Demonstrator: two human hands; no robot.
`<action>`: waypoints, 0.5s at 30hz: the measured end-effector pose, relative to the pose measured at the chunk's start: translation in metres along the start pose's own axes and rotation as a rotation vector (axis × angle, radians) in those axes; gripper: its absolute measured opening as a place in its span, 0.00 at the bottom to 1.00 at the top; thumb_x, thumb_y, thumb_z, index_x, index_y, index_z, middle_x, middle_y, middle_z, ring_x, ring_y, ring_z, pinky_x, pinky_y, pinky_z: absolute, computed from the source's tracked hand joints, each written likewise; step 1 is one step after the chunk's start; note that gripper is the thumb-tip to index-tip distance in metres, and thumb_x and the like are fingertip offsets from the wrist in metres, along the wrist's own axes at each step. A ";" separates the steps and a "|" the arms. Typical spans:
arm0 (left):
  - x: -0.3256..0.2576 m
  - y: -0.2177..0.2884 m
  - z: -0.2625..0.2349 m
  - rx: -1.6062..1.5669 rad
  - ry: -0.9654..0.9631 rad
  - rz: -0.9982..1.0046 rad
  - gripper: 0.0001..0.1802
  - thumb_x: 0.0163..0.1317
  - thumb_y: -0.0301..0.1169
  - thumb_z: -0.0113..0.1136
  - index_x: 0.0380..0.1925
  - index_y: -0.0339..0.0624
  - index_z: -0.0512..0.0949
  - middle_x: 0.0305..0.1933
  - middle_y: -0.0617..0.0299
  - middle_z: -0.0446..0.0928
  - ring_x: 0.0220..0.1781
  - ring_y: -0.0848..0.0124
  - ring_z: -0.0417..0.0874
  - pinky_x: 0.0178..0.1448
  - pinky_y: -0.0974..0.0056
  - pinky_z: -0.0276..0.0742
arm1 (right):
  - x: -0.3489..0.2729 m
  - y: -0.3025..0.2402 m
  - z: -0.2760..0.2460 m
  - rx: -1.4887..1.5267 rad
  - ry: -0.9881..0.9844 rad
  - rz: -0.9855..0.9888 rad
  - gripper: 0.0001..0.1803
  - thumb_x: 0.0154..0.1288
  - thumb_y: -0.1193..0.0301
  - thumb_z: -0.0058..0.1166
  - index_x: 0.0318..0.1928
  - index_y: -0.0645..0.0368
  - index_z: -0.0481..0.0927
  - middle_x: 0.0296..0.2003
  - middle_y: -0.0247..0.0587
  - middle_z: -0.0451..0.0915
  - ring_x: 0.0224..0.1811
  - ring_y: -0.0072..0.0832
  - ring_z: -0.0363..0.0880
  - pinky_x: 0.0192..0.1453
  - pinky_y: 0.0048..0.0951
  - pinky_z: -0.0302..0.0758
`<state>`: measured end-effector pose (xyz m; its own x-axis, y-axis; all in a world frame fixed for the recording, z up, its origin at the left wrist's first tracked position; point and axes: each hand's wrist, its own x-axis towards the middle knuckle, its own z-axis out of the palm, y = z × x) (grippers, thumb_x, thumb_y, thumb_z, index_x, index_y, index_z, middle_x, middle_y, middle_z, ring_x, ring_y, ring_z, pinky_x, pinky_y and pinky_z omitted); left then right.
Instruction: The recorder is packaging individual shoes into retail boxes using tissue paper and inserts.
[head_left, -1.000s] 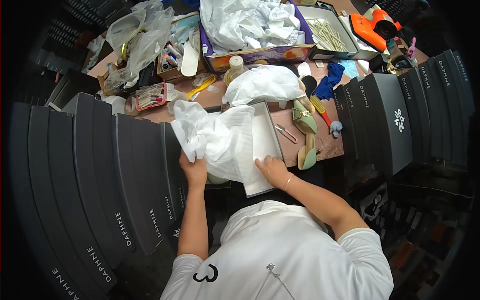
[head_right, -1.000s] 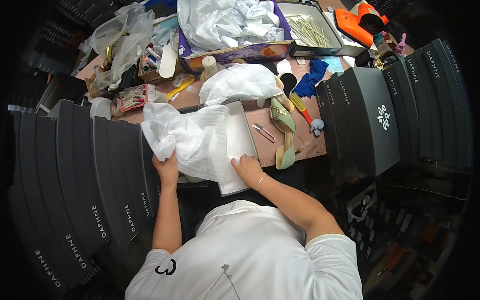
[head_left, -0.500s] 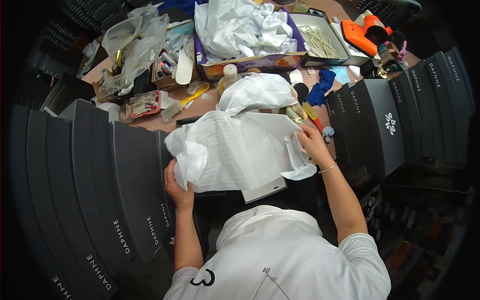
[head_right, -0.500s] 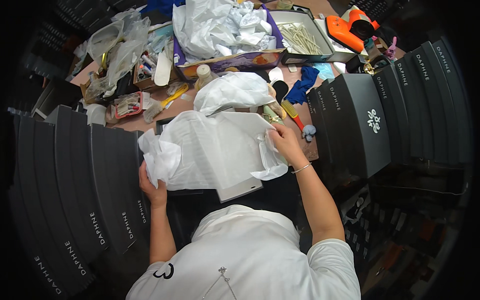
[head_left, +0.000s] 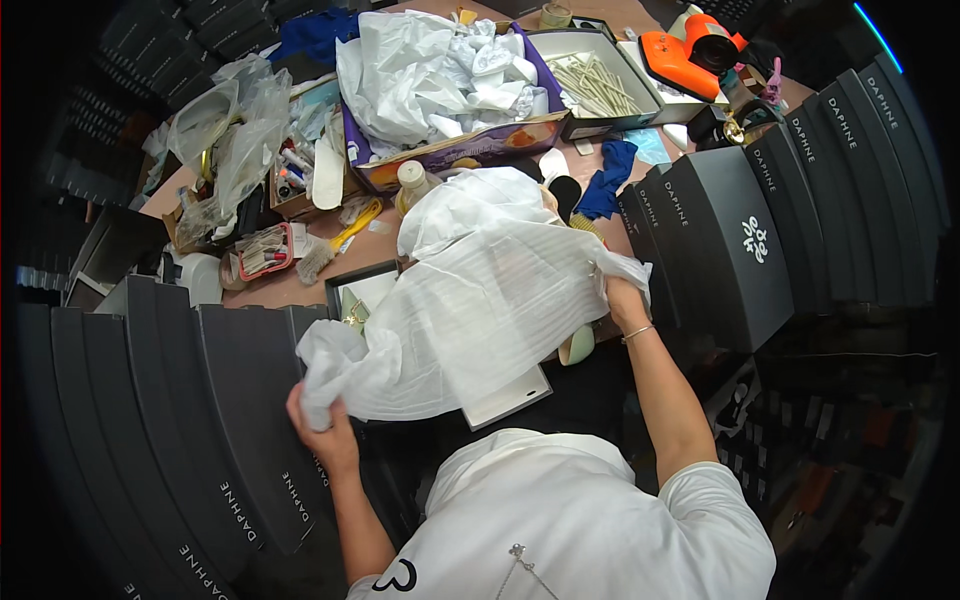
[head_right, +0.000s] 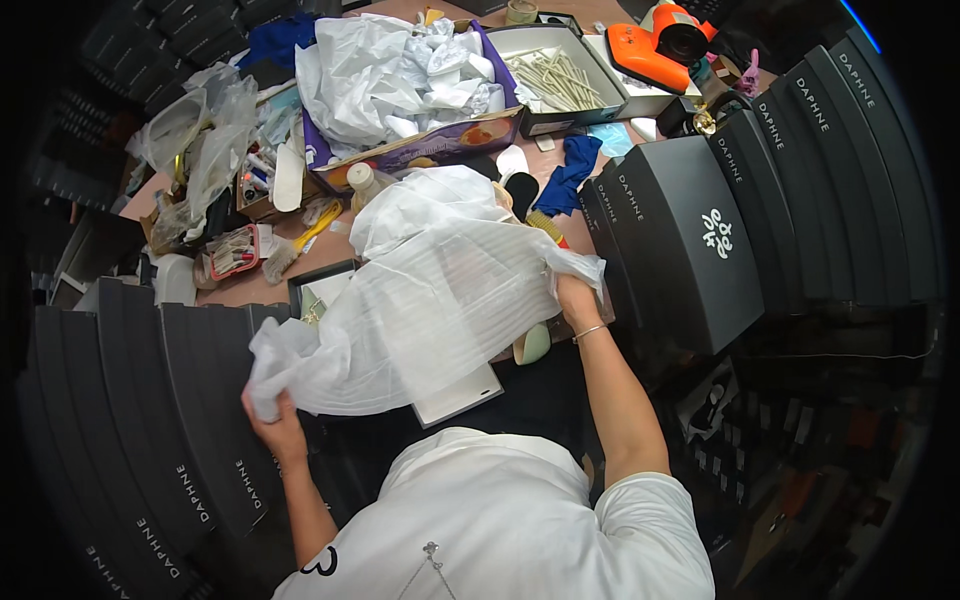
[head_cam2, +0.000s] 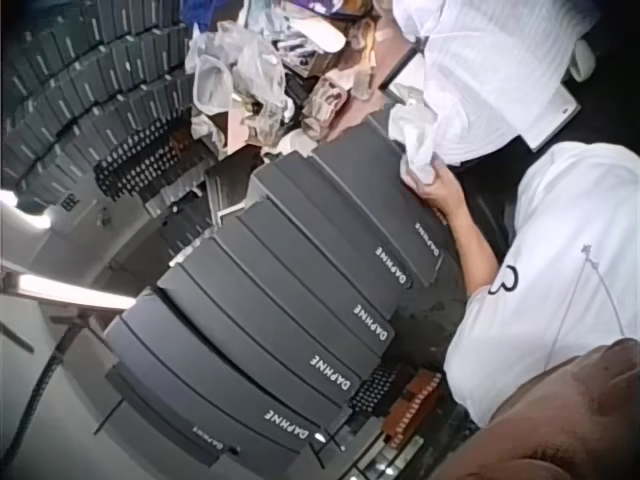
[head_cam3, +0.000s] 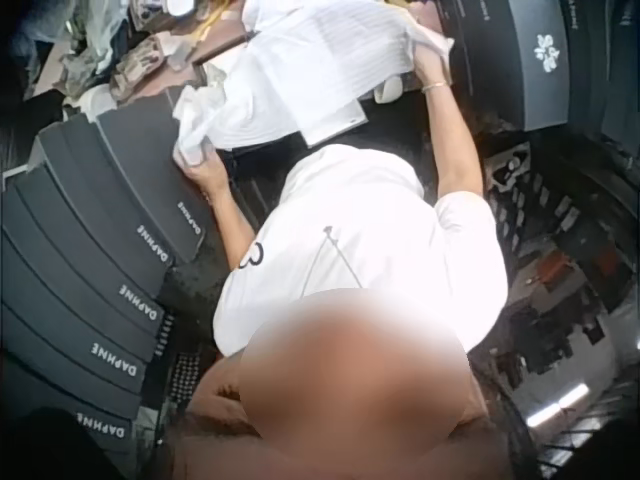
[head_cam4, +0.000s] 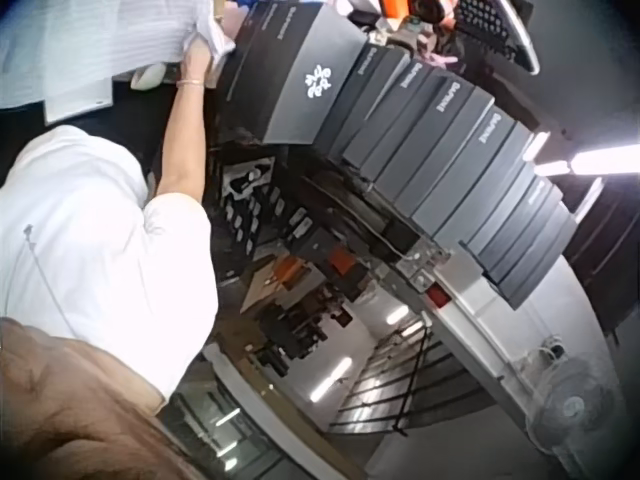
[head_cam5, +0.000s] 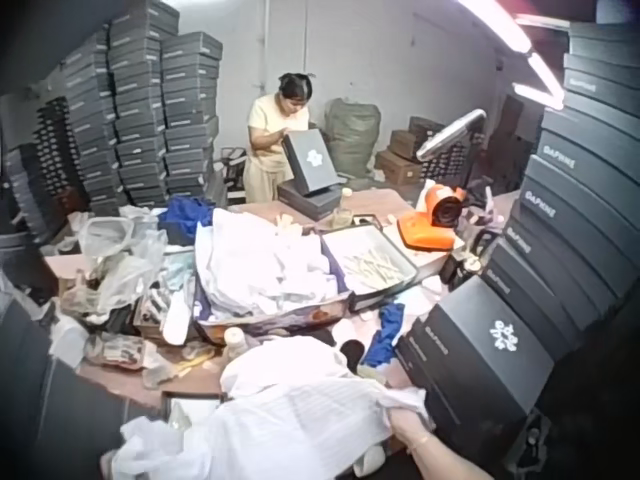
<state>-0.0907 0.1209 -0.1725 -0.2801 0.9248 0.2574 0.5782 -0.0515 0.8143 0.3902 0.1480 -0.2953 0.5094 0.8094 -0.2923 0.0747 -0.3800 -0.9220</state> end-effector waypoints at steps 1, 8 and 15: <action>0.004 0.011 -0.008 -0.147 0.061 -0.063 0.19 0.66 0.30 0.55 0.50 0.26 0.71 0.50 0.52 0.76 0.50 0.63 0.78 0.55 0.62 0.72 | -0.005 0.007 0.010 -0.051 0.194 -0.064 0.16 0.70 0.65 0.46 0.50 0.65 0.76 0.43 0.44 0.80 0.45 0.30 0.76 0.51 0.30 0.71; 0.034 0.132 0.003 -0.615 0.604 0.625 0.25 0.71 0.41 0.46 0.52 0.25 0.70 0.55 0.41 0.72 0.53 0.56 0.78 0.58 0.57 0.77 | 0.004 0.006 0.015 -0.124 0.188 -0.130 0.13 0.64 0.71 0.45 0.44 0.67 0.77 0.36 0.51 0.81 0.40 0.37 0.79 0.48 0.34 0.72; -0.020 0.205 0.165 0.029 -0.882 0.771 0.26 0.45 0.19 0.56 0.50 0.35 0.74 0.61 0.42 0.66 0.64 0.44 0.65 0.68 0.43 0.60 | 0.005 0.008 0.027 -0.179 0.156 -0.338 0.13 0.64 0.71 0.47 0.46 0.65 0.77 0.37 0.49 0.81 0.41 0.38 0.80 0.48 0.35 0.73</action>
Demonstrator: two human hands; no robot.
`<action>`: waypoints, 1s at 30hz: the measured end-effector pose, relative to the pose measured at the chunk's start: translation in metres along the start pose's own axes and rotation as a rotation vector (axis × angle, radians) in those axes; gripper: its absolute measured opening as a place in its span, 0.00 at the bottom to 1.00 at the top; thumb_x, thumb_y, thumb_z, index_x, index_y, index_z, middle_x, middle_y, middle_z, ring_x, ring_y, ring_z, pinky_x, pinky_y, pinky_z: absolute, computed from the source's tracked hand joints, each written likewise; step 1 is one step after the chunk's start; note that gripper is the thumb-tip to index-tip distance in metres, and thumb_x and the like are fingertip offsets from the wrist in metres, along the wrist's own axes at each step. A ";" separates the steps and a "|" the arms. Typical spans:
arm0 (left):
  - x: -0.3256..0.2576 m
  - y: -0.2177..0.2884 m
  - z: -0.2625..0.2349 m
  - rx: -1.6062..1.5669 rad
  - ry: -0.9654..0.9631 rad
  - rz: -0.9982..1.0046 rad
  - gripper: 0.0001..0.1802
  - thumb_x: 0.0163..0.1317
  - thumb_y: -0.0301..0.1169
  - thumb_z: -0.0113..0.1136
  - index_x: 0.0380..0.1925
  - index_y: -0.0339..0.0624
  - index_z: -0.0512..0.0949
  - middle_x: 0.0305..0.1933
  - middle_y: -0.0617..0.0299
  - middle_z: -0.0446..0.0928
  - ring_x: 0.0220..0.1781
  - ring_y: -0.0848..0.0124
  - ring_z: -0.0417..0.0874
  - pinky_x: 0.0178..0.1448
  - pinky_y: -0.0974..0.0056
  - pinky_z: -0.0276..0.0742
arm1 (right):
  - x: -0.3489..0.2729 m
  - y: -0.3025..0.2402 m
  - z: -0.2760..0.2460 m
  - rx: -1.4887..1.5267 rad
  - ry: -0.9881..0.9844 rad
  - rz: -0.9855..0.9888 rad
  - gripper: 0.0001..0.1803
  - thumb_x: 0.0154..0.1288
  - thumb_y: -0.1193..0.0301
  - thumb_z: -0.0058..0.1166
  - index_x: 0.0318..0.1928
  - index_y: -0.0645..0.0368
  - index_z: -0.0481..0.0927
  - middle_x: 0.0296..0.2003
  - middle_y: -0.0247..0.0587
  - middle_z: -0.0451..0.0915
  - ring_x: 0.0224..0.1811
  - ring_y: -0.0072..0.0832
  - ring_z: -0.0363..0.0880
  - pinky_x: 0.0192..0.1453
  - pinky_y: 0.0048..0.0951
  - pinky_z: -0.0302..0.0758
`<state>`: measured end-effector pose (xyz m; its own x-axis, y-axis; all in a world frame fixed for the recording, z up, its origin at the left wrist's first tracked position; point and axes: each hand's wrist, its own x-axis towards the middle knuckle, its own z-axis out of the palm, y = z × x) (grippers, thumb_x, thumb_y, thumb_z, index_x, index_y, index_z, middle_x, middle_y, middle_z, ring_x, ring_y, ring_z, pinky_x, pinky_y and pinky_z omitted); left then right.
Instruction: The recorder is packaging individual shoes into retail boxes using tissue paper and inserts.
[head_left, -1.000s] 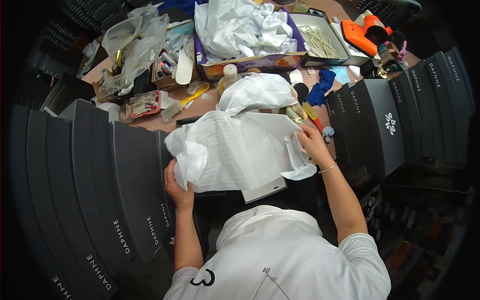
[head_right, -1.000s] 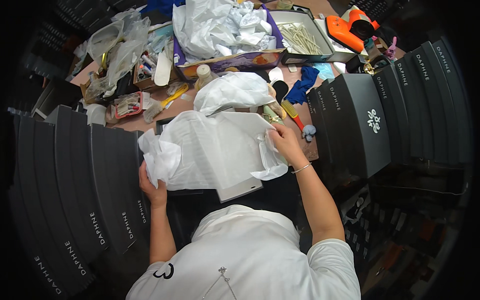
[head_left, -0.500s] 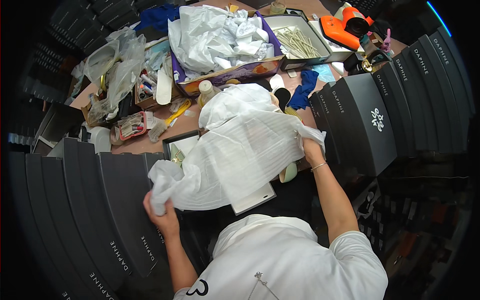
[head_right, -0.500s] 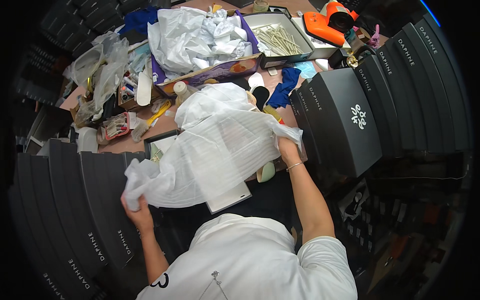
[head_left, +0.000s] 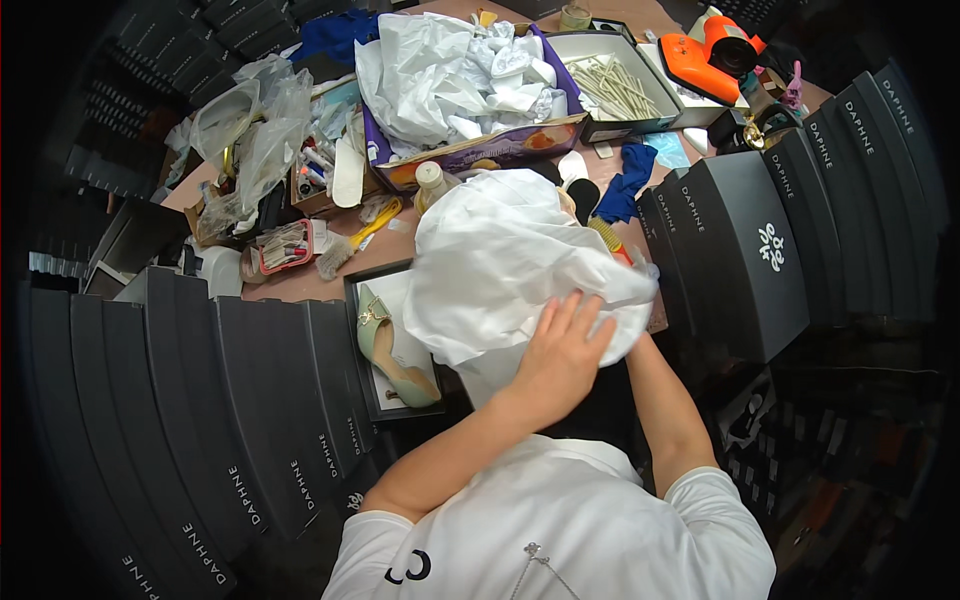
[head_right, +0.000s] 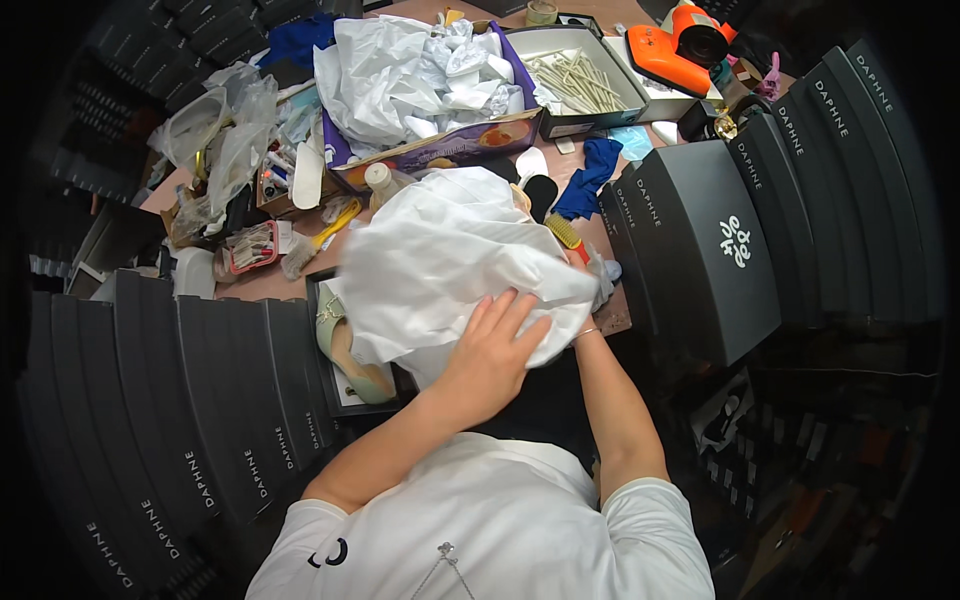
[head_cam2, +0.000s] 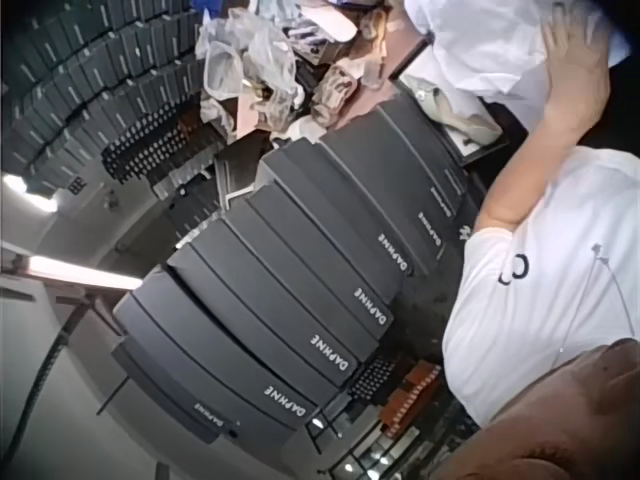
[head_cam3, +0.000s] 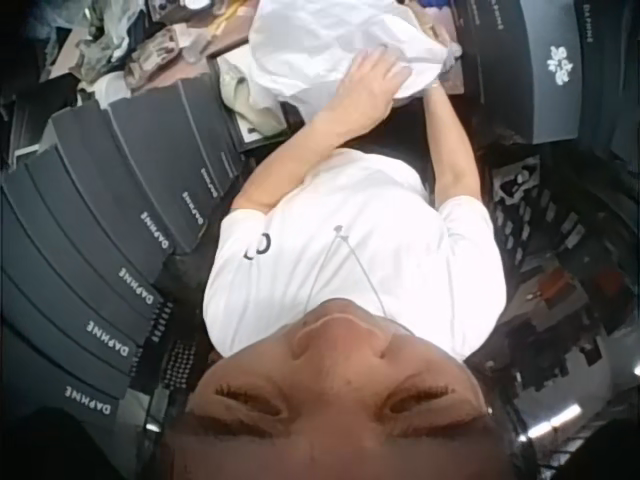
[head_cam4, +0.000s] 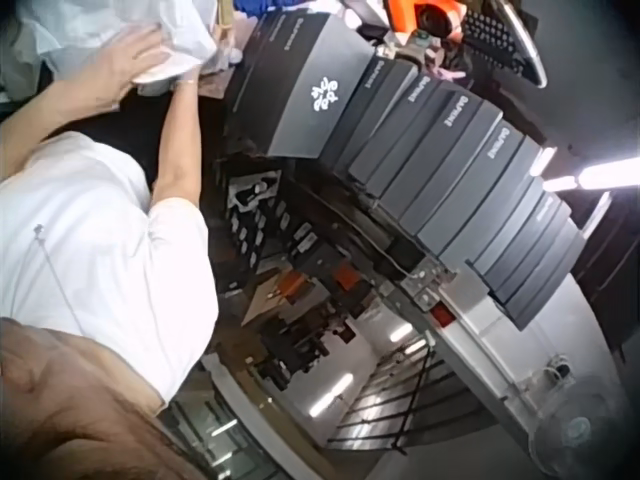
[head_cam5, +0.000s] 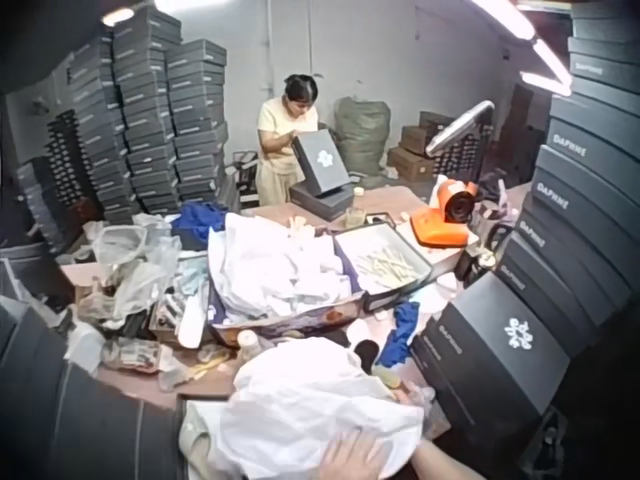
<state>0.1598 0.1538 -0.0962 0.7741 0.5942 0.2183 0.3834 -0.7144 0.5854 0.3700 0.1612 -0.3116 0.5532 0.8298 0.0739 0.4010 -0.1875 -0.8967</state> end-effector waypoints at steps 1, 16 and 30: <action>-0.008 -0.024 0.033 0.093 -0.028 -0.116 0.24 0.48 0.20 0.54 0.50 0.35 0.74 0.60 0.41 0.67 0.63 0.43 0.66 0.66 0.44 0.62 | 0.001 -0.001 -0.005 0.006 -0.036 0.038 0.13 0.64 0.72 0.47 0.46 0.65 0.77 0.36 0.49 0.82 0.40 0.37 0.80 0.46 0.34 0.73; -0.085 -0.113 0.087 0.042 -0.336 -0.552 0.31 0.53 0.38 0.67 0.52 0.30 0.69 0.66 0.29 0.55 0.65 0.36 0.61 0.66 0.49 0.64 | 0.003 -0.029 -0.081 -0.874 -0.048 -0.272 0.31 0.53 0.73 0.59 0.60 0.55 0.69 0.61 0.52 0.62 0.65 0.50 0.58 0.64 0.48 0.59; -0.112 -0.090 0.007 0.205 0.212 -0.599 0.22 0.53 0.31 0.67 0.48 0.38 0.76 0.62 0.47 0.66 0.68 0.49 0.62 0.69 0.43 0.53 | -0.033 -0.034 0.018 -0.748 -0.532 -0.317 0.06 0.59 0.69 0.52 0.33 0.57 0.75 0.31 0.43 0.78 0.36 0.43 0.79 0.41 0.42 0.73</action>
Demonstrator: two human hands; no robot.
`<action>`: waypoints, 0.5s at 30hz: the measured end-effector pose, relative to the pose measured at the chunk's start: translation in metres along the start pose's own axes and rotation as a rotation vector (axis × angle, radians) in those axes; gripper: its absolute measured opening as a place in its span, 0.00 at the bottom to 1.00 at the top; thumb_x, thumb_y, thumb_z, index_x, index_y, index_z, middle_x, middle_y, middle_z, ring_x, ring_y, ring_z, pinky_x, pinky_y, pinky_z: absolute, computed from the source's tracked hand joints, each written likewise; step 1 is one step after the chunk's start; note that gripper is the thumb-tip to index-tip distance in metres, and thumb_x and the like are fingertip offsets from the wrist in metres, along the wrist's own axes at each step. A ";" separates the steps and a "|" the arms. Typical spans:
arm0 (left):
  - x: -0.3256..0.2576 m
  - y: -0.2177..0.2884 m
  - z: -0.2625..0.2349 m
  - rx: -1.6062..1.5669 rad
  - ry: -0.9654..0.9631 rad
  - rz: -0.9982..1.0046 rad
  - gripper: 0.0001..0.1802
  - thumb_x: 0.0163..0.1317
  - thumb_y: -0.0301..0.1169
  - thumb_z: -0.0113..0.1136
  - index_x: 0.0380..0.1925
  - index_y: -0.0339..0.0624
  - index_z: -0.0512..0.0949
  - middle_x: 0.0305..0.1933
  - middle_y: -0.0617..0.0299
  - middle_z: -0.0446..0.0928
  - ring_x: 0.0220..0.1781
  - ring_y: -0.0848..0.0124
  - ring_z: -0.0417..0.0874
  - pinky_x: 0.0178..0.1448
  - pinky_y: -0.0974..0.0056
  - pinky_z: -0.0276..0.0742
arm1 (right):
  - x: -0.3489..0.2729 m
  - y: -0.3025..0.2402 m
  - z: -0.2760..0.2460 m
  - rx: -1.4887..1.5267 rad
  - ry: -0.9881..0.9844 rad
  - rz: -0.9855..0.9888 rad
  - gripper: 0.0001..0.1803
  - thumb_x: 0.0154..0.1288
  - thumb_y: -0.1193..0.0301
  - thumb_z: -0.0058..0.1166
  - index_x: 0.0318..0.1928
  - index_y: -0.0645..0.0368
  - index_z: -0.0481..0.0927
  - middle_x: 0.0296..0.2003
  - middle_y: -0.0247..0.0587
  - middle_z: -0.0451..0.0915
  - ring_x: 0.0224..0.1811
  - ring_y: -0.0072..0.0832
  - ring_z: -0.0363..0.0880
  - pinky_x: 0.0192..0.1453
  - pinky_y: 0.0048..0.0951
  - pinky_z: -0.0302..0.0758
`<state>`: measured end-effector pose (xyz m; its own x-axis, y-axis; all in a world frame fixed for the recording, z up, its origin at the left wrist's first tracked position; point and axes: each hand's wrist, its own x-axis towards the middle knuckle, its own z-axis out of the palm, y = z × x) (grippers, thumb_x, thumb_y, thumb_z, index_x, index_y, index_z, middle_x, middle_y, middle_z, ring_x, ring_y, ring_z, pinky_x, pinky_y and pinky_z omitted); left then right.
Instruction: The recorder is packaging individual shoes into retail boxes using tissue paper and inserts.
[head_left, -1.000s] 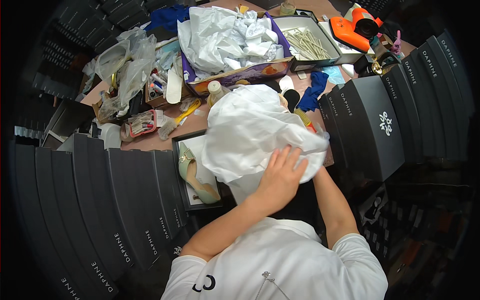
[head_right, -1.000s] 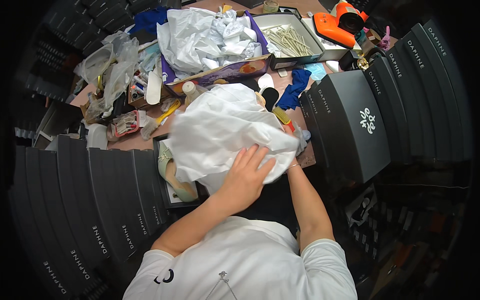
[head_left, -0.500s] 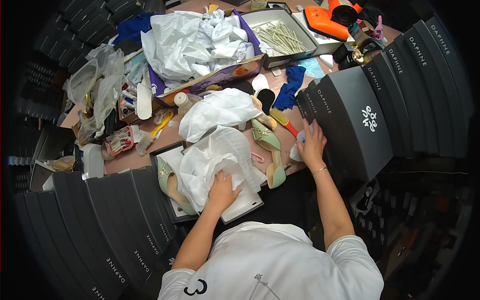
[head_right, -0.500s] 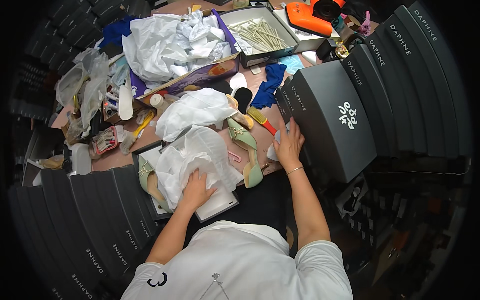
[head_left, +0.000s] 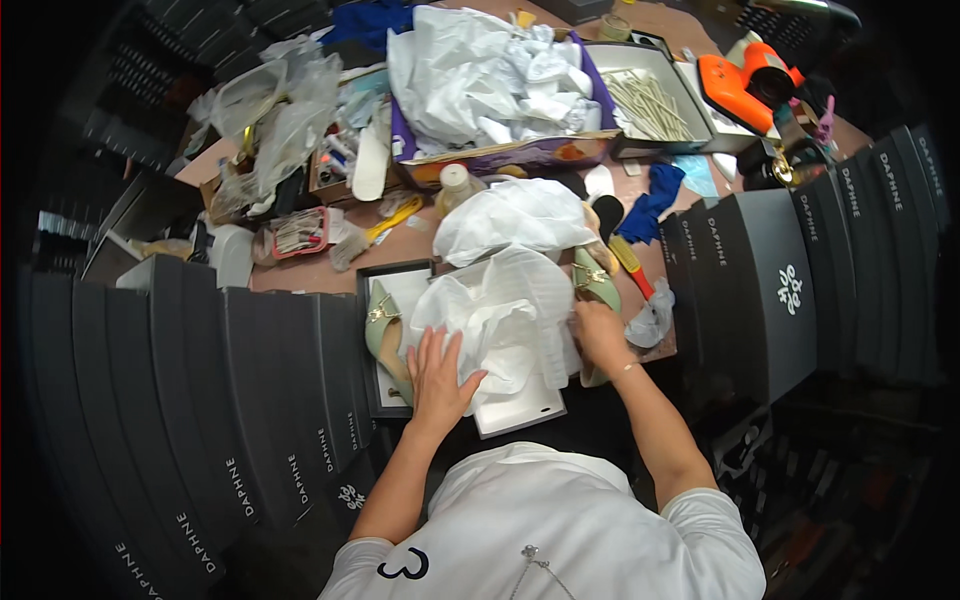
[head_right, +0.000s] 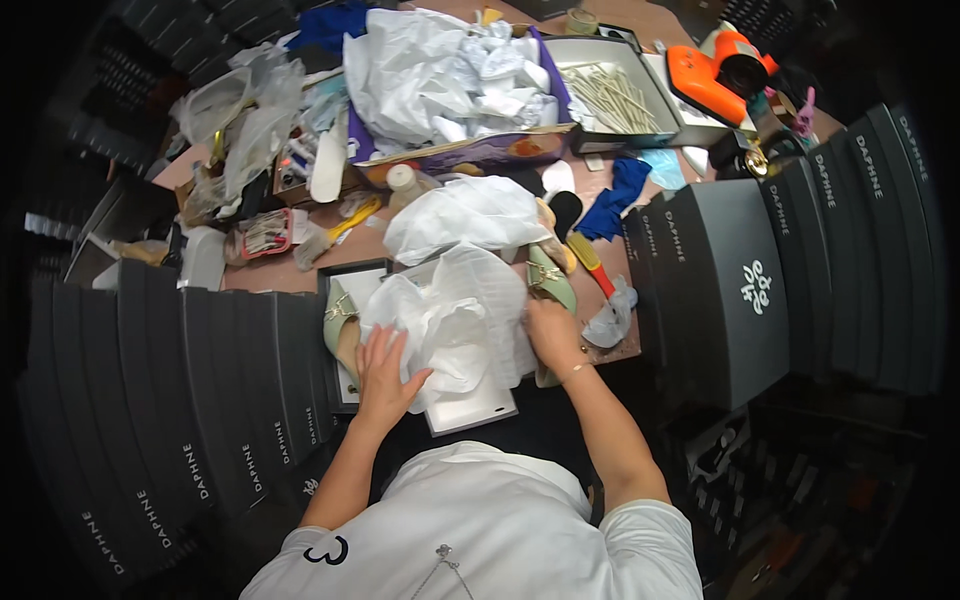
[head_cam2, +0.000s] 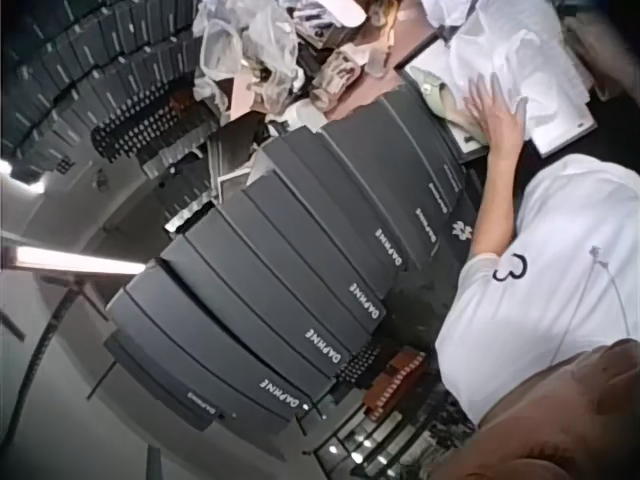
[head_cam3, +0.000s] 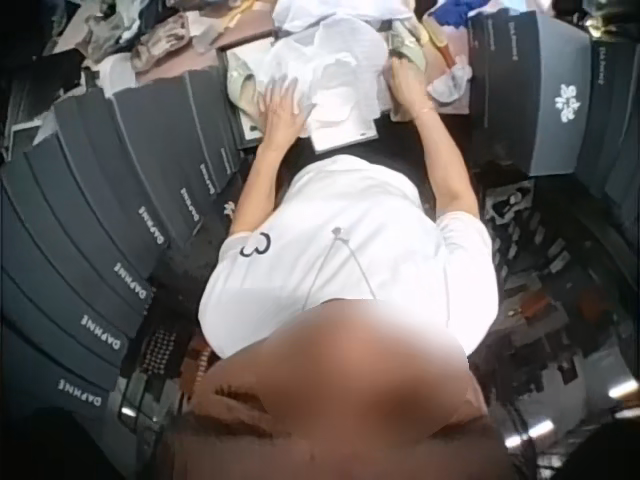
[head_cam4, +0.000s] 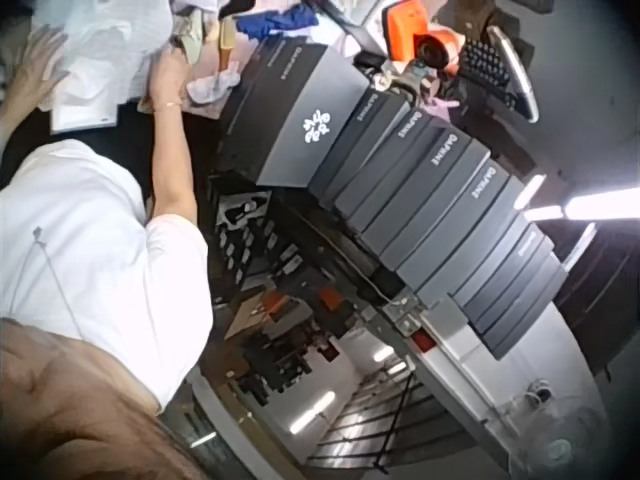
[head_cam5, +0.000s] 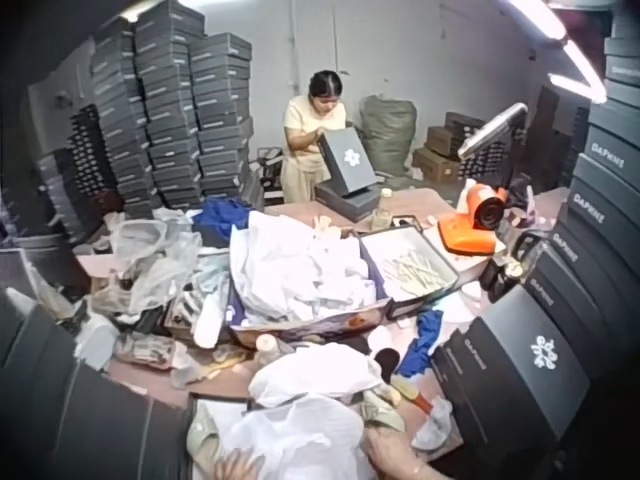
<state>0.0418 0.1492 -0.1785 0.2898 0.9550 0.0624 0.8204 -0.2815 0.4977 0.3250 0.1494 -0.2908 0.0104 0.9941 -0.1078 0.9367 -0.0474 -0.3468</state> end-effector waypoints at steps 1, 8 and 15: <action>-0.017 -0.030 0.017 0.006 -0.051 -0.011 0.19 0.53 0.31 0.66 0.46 0.38 0.77 0.59 0.48 0.69 0.66 0.50 0.65 0.68 0.44 0.56 | -0.004 -0.011 -0.028 0.181 0.134 0.008 0.06 0.56 0.71 0.56 0.32 0.60 0.75 0.33 0.46 0.79 0.34 0.44 0.79 0.40 0.41 0.75; -0.046 -0.060 0.027 -0.506 0.183 -0.275 0.08 0.59 0.26 0.61 0.37 0.36 0.75 0.46 0.51 0.77 0.50 0.56 0.78 0.57 0.59 0.71 | -0.003 -0.121 -0.084 0.989 -0.094 -0.099 0.05 0.56 0.76 0.56 0.34 0.61 0.75 0.53 0.51 0.73 0.53 0.45 0.74 0.54 0.35 0.72; -0.059 -0.077 0.006 -1.149 0.705 -0.506 0.11 0.70 0.32 0.48 0.42 0.35 0.73 0.49 0.54 0.76 0.51 0.66 0.77 0.57 0.63 0.71 | 0.010 -0.136 -0.024 -0.152 0.148 -0.372 0.11 0.49 0.70 0.59 0.35 0.57 0.77 0.63 0.45 0.67 0.70 0.47 0.55 0.71 0.64 0.41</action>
<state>-0.0359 0.1136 -0.2255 -0.4853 0.8697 -0.0903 -0.1827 0.0002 0.9832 0.2059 0.1676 -0.2224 -0.2984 0.9445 0.1373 0.9270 0.3211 -0.1940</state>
